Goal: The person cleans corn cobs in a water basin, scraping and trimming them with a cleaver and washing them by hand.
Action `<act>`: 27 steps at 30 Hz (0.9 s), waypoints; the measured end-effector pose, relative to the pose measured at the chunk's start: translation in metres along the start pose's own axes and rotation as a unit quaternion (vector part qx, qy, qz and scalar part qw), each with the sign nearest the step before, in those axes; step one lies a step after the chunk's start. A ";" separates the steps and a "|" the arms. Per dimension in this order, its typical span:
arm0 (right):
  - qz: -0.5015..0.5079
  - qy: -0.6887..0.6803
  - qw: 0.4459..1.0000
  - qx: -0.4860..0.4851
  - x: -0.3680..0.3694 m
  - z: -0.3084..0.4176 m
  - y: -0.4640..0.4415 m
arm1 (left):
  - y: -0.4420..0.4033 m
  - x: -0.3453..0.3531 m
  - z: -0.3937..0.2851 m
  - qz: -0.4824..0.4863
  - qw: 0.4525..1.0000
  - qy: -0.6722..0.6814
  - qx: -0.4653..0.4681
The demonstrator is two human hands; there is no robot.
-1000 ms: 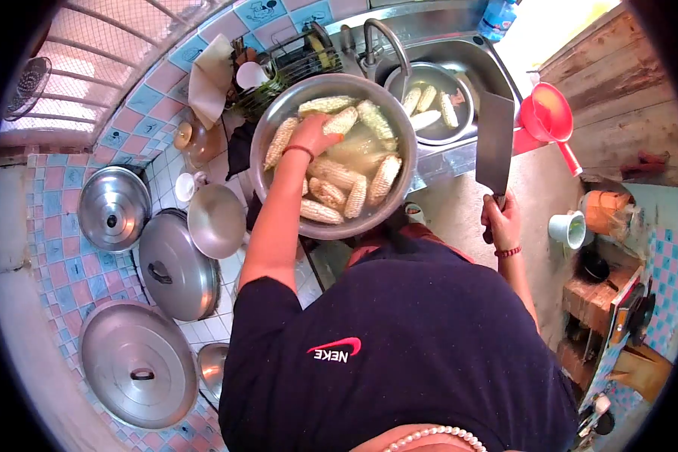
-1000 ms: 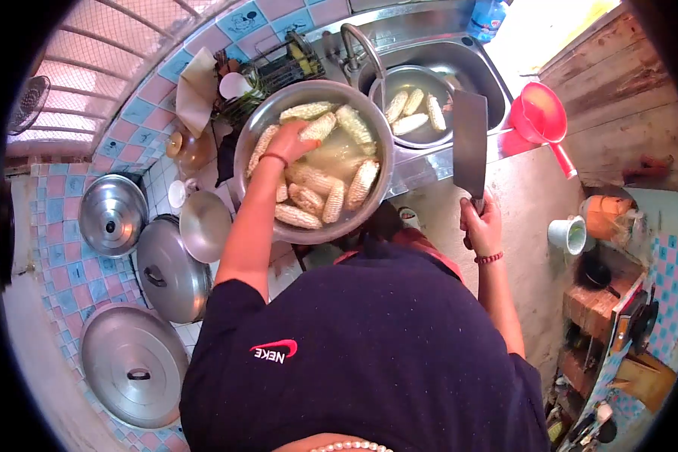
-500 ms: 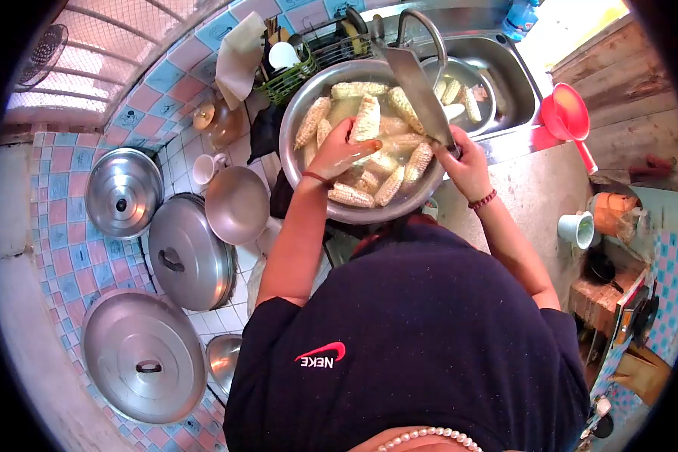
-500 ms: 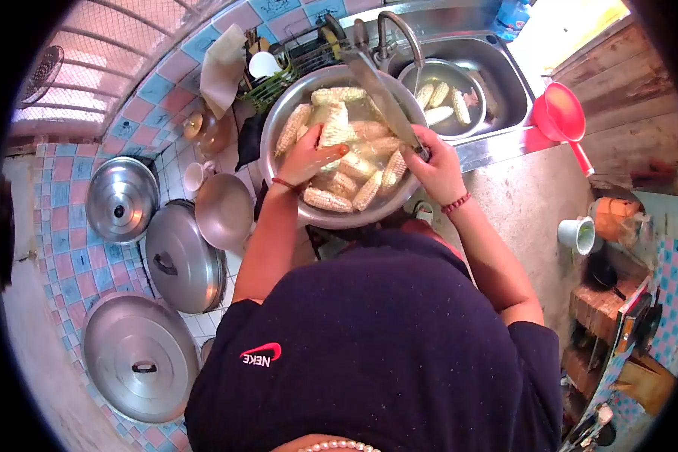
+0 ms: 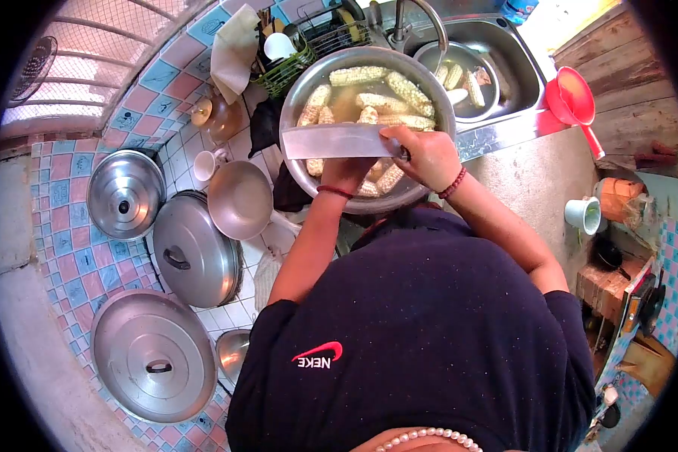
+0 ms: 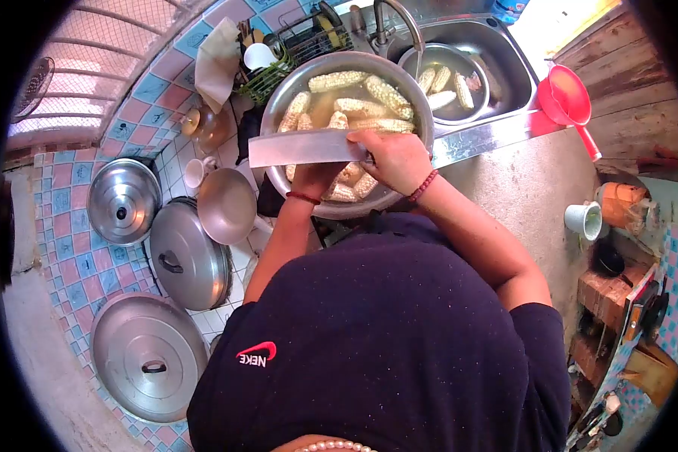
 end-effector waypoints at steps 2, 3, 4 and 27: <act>0.031 0.018 0.999 0.001 0.006 0.001 0.000 | 0.007 -0.006 0.000 -0.007 0.999 -0.002 0.043; 0.016 -0.004 1.000 -0.004 0.005 0.001 -0.002 | 0.011 -0.009 -0.001 -0.012 0.998 -0.003 0.065; 0.001 -0.027 1.000 -0.009 0.004 0.001 -0.003 | 0.012 -0.023 -0.002 -0.017 0.996 0.084 0.030; -0.006 0.004 0.999 -0.053 -0.006 0.044 0.003 | 0.033 -0.013 0.021 0.033 0.991 0.122 0.039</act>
Point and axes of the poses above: each hand's wrist, its own y-axis away from the middle knuckle, its own x-axis out of the palm, z = x × y, the point moved 7 cm from there along -y, towards the middle knuckle, and after that the axes turned 2 degrees about -x, right-handed, at the moved point
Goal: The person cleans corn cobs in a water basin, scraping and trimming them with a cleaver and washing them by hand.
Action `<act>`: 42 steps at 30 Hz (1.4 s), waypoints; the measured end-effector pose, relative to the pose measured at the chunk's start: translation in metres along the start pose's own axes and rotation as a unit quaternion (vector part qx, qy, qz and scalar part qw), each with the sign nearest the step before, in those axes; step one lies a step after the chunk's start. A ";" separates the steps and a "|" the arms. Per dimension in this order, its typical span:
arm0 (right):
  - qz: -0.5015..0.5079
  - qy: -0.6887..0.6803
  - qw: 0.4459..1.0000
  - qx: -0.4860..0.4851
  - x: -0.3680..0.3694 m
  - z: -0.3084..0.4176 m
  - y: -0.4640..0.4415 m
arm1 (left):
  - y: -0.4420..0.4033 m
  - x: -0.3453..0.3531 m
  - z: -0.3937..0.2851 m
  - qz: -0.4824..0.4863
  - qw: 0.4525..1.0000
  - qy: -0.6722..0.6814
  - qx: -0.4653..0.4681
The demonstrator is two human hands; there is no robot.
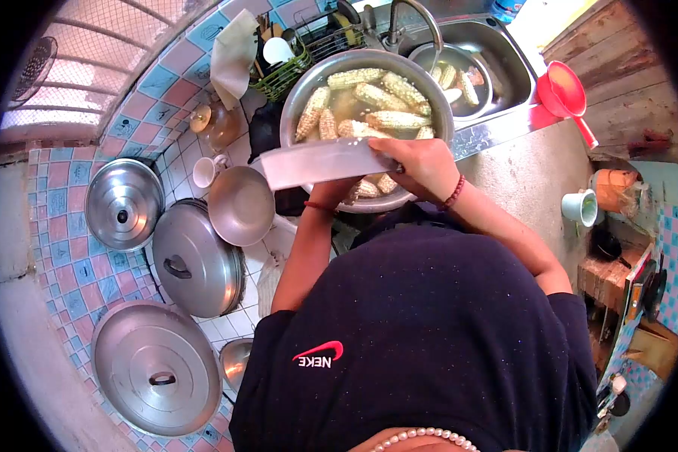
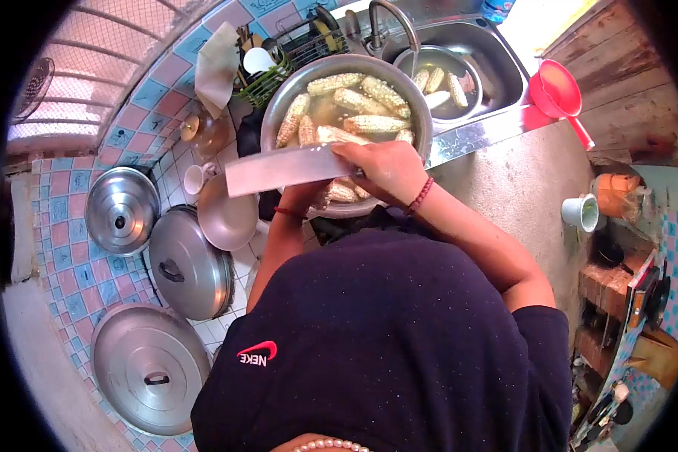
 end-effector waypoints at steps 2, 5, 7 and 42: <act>0.028 0.047 0.998 0.008 0.002 0.001 0.000 | 0.018 0.026 0.008 -0.099 0.928 -0.331 0.140; 0.035 0.073 0.996 0.024 0.008 -0.006 0.004 | 0.014 0.013 -0.015 -0.027 0.955 -0.280 0.098; 0.003 0.034 0.999 0.040 0.009 -0.015 0.006 | 0.006 -0.002 -0.022 -0.021 0.996 -0.085 0.014; -0.157 -0.507 0.783 0.325 0.002 -0.097 0.023 | -0.024 0.028 -0.037 -0.150 0.406 0.888 -0.154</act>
Point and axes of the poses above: each hand's wrist, its own y-axis away from the middle knuckle, its own x-axis out of the palm, z = x × y, the point moved 7 cm from there along -y, towards the middle knuckle, and after that the axes turned 2 degrees about -x, right-handed, at the moved point
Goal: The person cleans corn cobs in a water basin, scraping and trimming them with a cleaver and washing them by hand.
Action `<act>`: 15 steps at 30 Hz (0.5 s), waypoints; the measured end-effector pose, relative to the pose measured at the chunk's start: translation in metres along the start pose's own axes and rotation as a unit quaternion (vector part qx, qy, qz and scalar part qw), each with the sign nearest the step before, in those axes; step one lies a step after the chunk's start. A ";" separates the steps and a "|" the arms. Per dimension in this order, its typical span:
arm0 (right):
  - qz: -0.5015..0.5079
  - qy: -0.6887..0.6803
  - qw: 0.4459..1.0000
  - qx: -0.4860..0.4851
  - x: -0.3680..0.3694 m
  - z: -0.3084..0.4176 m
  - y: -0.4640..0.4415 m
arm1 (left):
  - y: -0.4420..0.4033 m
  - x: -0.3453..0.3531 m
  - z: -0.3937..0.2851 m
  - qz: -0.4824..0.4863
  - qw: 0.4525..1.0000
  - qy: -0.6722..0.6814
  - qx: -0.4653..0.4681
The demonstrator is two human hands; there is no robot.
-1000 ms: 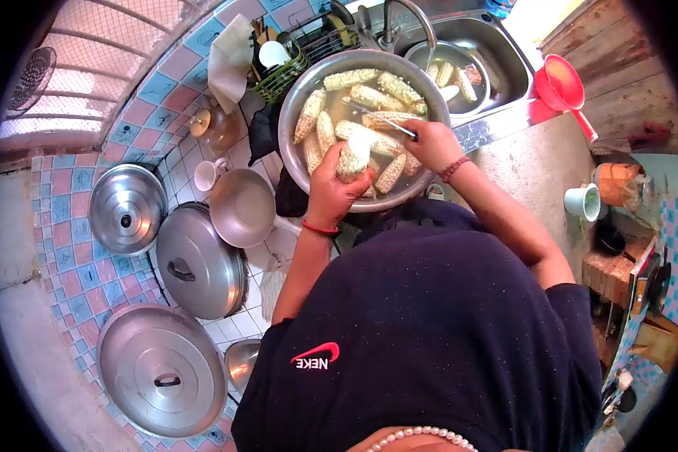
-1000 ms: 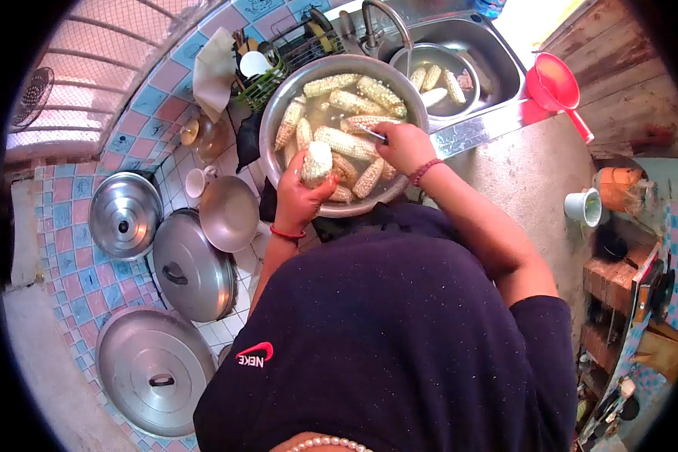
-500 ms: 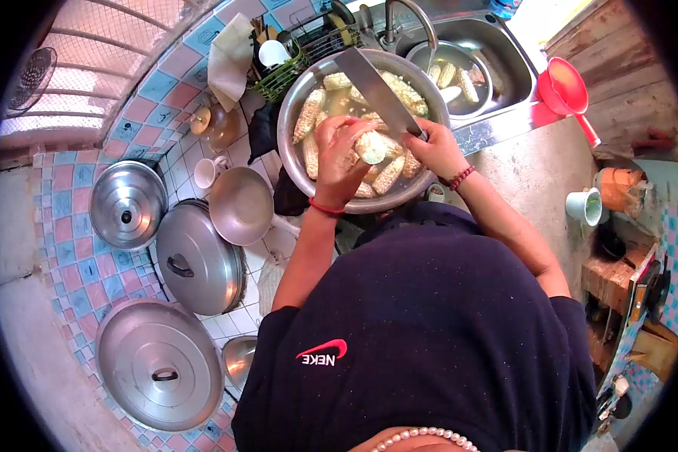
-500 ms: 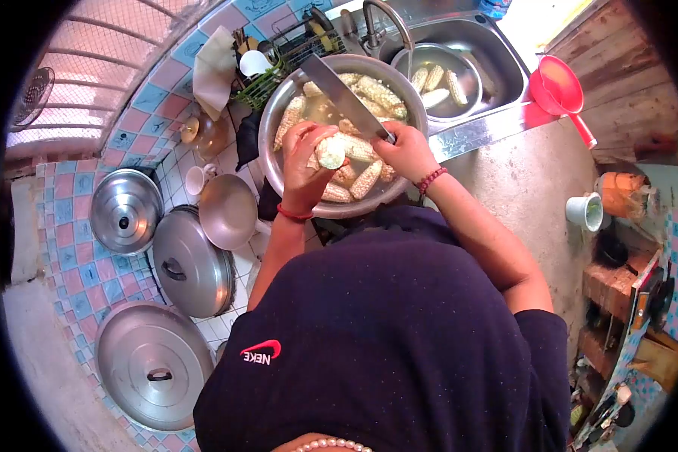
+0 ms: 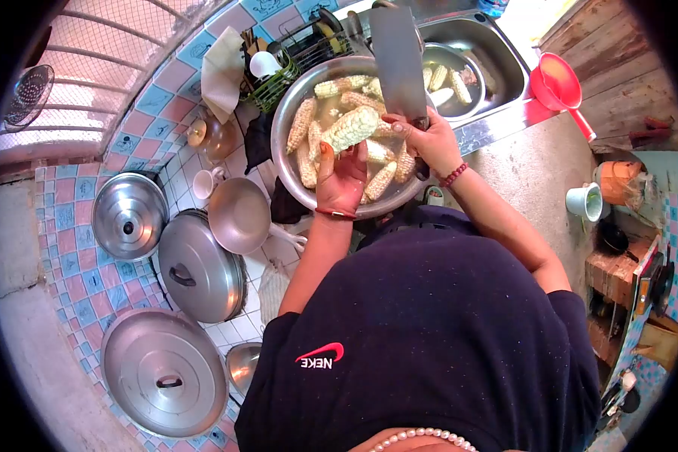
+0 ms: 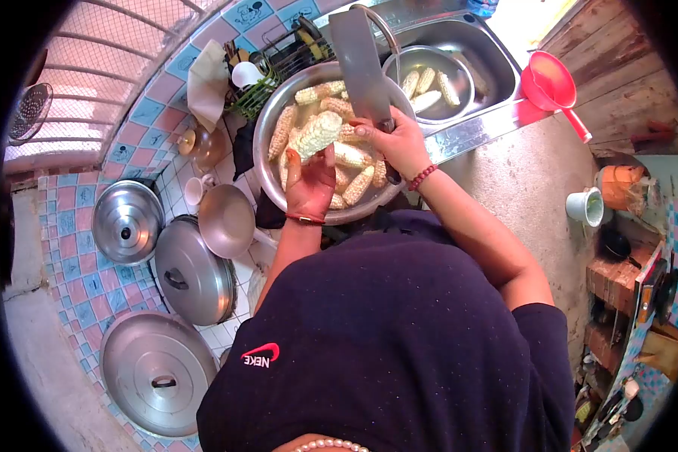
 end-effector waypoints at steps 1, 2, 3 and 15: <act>0.009 0.015 1.000 -0.004 0.002 0.003 -0.001 | 0.000 -0.001 0.004 -0.008 1.000 0.014 -0.008; 0.018 0.031 0.999 -0.007 0.005 0.004 0.000 | 0.000 -0.003 0.009 -0.017 0.999 0.029 -0.016; 0.034 0.014 0.999 -0.021 0.008 0.005 0.001 | 0.000 -0.002 0.012 -0.025 0.998 0.044 -0.023; 0.049 0.164 0.984 -0.054 0.007 -0.018 0.000 | -0.008 -0.010 0.017 -0.077 0.889 -0.450 0.047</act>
Point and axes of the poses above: each hand's wrist, its own y-axis away from the middle knuckle, its own x-axis out of the palm, z = x × y, the point moved 7 cm from there along -y, towards the middle knuckle, and after that the axes turned 2 degrees about -x, right-handed, at the moved point
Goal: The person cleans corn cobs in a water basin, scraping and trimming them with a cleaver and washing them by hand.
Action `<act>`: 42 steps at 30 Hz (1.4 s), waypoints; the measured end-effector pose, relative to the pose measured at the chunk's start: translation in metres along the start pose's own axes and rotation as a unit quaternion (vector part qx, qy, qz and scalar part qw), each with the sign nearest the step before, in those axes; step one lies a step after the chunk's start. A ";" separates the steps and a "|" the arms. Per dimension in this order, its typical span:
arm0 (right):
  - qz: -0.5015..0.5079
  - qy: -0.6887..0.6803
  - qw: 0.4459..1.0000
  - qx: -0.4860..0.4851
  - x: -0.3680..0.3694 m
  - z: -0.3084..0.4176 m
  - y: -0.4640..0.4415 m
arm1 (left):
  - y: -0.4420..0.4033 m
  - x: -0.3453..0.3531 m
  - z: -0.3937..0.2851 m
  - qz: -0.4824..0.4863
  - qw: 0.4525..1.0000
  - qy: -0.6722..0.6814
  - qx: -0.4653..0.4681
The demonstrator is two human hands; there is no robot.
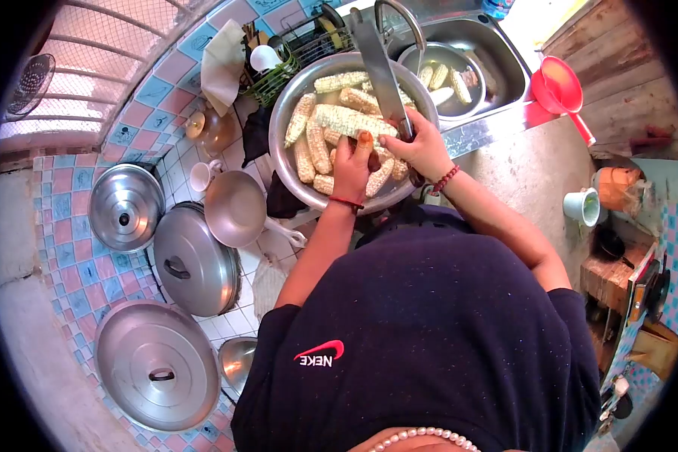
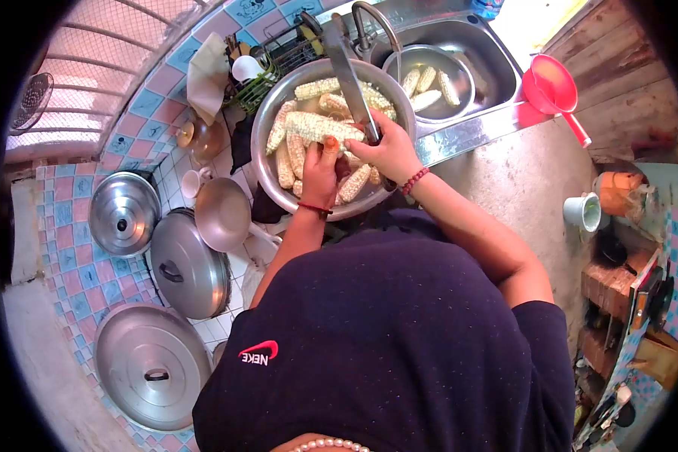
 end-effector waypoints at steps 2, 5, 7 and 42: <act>-0.012 -0.058 0.997 0.048 -0.001 -0.002 0.007 | -0.004 0.001 -0.009 -0.003 0.991 -0.116 0.074; 0.002 -0.141 0.987 0.075 -0.002 -0.014 0.014 | -0.005 0.009 -0.024 0.024 0.952 -0.233 0.195; 0.004 -0.190 0.979 0.078 -0.005 -0.013 0.017 | -0.009 0.011 -0.029 0.031 0.937 -0.287 0.197; -0.228 0.164 0.952 0.121 -0.252 -0.148 -0.056 | -0.199 0.038 0.040 0.184 0.406 -0.893 0.065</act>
Point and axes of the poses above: each hand's wrist, its own y-axis away from the middle knuckle, its own x-axis out of the palm, z = x × y, the point moved 7 cm from there along -y, towards the middle knuckle, and after that the axes turned 2 degrees about -x, right-handed, at the moved point
